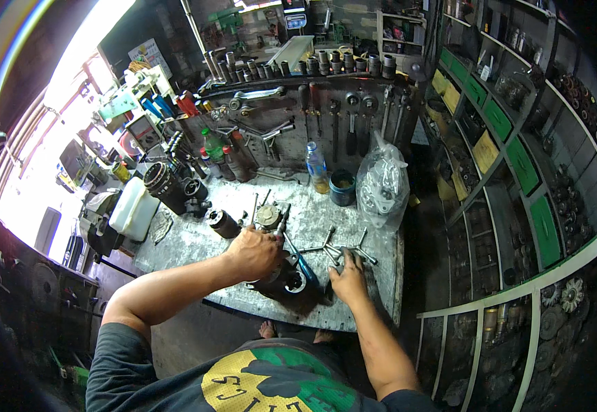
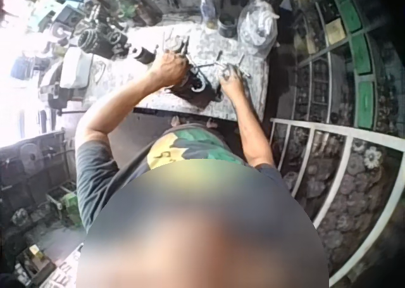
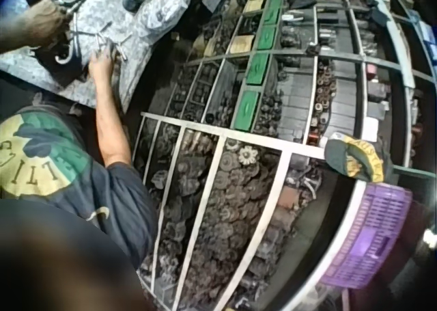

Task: The person assembles small mechanical components on a workbench, using a hammer to tap parts into place and a screwdriver to adjust fasteners. They handle cylindrical housings, bearings, and shafts, occasionally inspecting fit and alignment while a coworker observes nearby.

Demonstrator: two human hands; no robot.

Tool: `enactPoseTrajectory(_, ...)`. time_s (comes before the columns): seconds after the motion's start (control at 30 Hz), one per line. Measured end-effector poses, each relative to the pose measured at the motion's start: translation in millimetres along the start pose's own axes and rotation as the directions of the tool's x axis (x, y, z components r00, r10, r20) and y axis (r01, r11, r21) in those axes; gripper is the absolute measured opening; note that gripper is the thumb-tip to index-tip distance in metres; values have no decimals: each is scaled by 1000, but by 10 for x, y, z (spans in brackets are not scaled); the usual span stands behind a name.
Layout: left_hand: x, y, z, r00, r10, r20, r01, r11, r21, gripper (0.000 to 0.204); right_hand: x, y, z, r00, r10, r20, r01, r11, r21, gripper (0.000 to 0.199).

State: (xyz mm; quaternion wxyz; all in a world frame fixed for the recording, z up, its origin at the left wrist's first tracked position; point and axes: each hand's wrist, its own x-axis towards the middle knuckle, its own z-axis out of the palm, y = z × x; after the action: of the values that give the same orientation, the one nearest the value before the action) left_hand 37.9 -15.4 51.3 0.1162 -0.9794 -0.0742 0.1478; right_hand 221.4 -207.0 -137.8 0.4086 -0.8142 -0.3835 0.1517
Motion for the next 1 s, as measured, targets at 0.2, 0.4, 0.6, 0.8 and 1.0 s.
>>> enactPoseTrajectory(0.2, -86, -37, 67, 978, -35, -208, 42, 999, 27, 51, -217, 51, -98, 1000, 26, -4, -25, 998, 54, 70)
enactPoseTrajectory(0.4, 17, -23, 74, 994, -69, 87, 76, 994, -78, 52, -336, -36, -166, 996, 64, 68, -61, 998, -32, 68)
enactPoseTrajectory(0.6, -74, -17, 118, 967, 17, -254, -1, 998, 64, 41, -396, -107, -120, 995, 47, 93, -42, 997, -61, 67)
enactPoseTrajectory(0.8, 11, -39, 195, 1000, -26, -7, 26, 998, 64, 48, -469, 68, 0, 987, 90, 132, -81, 994, -70, 73)
enactPoseTrajectory(1.0, 25, -101, 87, 994, 105, 31, -109, 971, 213, 40, -547, 372, 162, 979, 118, 166, -104, 991, -89, 75)
